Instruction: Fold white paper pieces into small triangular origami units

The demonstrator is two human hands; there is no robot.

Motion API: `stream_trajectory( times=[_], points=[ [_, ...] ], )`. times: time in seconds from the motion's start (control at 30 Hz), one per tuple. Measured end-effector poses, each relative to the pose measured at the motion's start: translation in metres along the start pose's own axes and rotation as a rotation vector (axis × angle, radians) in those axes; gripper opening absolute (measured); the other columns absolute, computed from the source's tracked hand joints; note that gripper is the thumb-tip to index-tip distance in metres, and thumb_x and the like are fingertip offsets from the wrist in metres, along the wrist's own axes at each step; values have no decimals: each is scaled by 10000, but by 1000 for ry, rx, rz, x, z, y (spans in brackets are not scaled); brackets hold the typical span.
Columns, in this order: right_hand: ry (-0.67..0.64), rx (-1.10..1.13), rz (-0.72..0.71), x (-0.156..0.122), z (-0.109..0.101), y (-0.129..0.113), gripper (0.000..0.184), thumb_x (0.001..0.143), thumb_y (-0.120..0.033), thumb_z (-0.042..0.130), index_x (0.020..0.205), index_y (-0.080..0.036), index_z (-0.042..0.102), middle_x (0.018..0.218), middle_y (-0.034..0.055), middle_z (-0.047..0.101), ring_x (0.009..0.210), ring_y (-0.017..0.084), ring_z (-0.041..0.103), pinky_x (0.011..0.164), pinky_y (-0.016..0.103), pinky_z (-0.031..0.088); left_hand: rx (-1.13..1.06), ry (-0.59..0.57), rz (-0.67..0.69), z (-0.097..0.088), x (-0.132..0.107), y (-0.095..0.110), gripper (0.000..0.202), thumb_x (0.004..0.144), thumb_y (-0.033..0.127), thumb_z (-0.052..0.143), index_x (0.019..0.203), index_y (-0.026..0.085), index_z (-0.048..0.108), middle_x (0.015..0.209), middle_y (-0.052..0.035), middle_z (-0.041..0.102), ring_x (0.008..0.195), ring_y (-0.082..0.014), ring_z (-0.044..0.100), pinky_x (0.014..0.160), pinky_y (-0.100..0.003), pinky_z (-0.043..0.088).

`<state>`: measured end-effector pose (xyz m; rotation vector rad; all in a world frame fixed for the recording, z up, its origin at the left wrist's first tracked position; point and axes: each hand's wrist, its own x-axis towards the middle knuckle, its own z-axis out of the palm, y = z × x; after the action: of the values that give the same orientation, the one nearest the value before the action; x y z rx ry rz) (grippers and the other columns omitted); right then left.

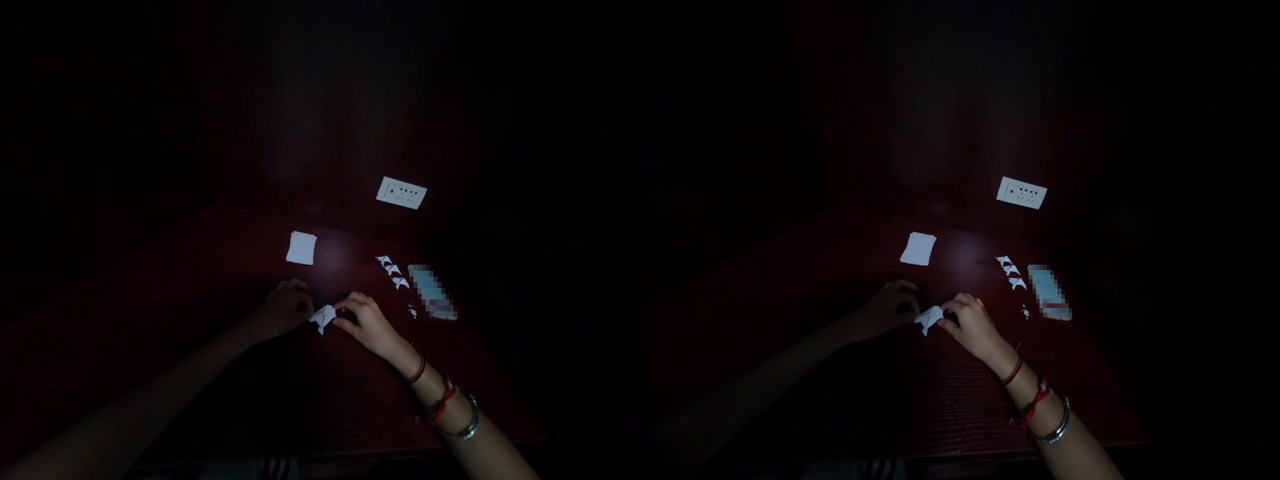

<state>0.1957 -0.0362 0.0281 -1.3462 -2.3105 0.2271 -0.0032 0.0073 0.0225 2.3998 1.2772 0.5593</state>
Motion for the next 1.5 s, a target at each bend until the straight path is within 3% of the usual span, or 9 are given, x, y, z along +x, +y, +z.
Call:
stream_trajectory(
  times=[0.17, 0.3, 0.47, 0.73, 0.83, 0.93, 1.13, 1.3, 1.5],
  points=[
    [89, -84, 82, 2, -2, 5, 195, 768, -243, 523, 949, -190, 570, 901, 54, 554, 868, 165, 496, 770, 322, 359, -46, -63, 133, -5, -7, 9, 123, 706, 304, 530, 729, 254, 640, 1148, 6, 421, 1055, -217, 377, 860, -343, 320],
    [97, 35, 104, 0, -8, 0, 214, 788, -290, 485, 936, -163, 572, 814, 46, 568, 755, 138, 522, 691, 270, 403, 18, 73, 133, -8, -5, 4, 136, 720, 239, 491, 734, 217, 624, 1070, -24, 446, 1019, -213, 384, 868, -352, 301],
    [-6, 90, 71, -2, -3, -19, 483, 672, -397, 599, 1079, -159, 497, 819, 46, 568, 718, 147, 523, 649, 275, 422, 21, 104, 118, -3, -4, -9, 155, 650, 217, 560, 797, 210, 610, 1057, -35, 425, 980, -214, 392, 849, -339, 316],
    [46, 41, 85, 6, 0, -9, 414, 736, -62, 472, 1125, -205, 456, 923, 43, 578, 858, 150, 513, 763, 319, 383, -15, 99, 150, 0, -6, -6, 131, 624, 321, 614, 670, 202, 584, 1041, -14, 427, 969, -213, 394, 813, -330, 336],
    [68, 66, 120, 5, -2, -11, 402, 782, -197, 462, 1178, -199, 393, 921, 52, 573, 846, 159, 513, 761, 329, 381, -13, 158, 130, 1, -4, -8, 120, 665, 293, 577, 655, 177, 546, 1006, -25, 430, 943, -203, 401, 801, -323, 339],
    [44, 16, 159, 4, 2, -20, 651, 696, -380, 566, 1253, -200, 281, 981, 77, 549, 891, 206, 490, 770, 375, 358, -3, 200, 112, 2, -1, -12, 97, 681, 264, 552, 733, 183, 546, 981, -27, 429, 908, -198, 411, 792, -331, 342],
    [41, -25, 151, 10, 3, -18, 643, 683, -209, 577, 1249, -221, 273, 916, 35, 562, 861, 179, 473, 769, 349, 327, 26, 215, 124, 5, 0, -14, 159, 719, 262, 513, 852, 190, 558, 984, -39, 428, 915, -203, 399, 802, -335, 342],
    [35, 39, 132, 13, 3, -10, 686, 667, -311, 598, 1256, -217, 260, 962, 47, 544, 875, 182, 464, 764, 349, 323, 43, 210, 146, 10, 2, -16, 149, 738, 249, 491, 846, 184, 571, 983, -45, 430, 926, -201, 397, 822, -336, 336],
    [26, 10, 106, 14, 6, -10, 669, 666, -211, 582, 1256, -226, 266, 921, 26, 547, 863, 182, 458, 781, 359, 307, 54, 188, 165, 13, 3, -16, 132, 741, 222, 480, 829, 210, 578, 1019, -33, 429, 961, -203, 387, 833, -343, 337]
  ],
)
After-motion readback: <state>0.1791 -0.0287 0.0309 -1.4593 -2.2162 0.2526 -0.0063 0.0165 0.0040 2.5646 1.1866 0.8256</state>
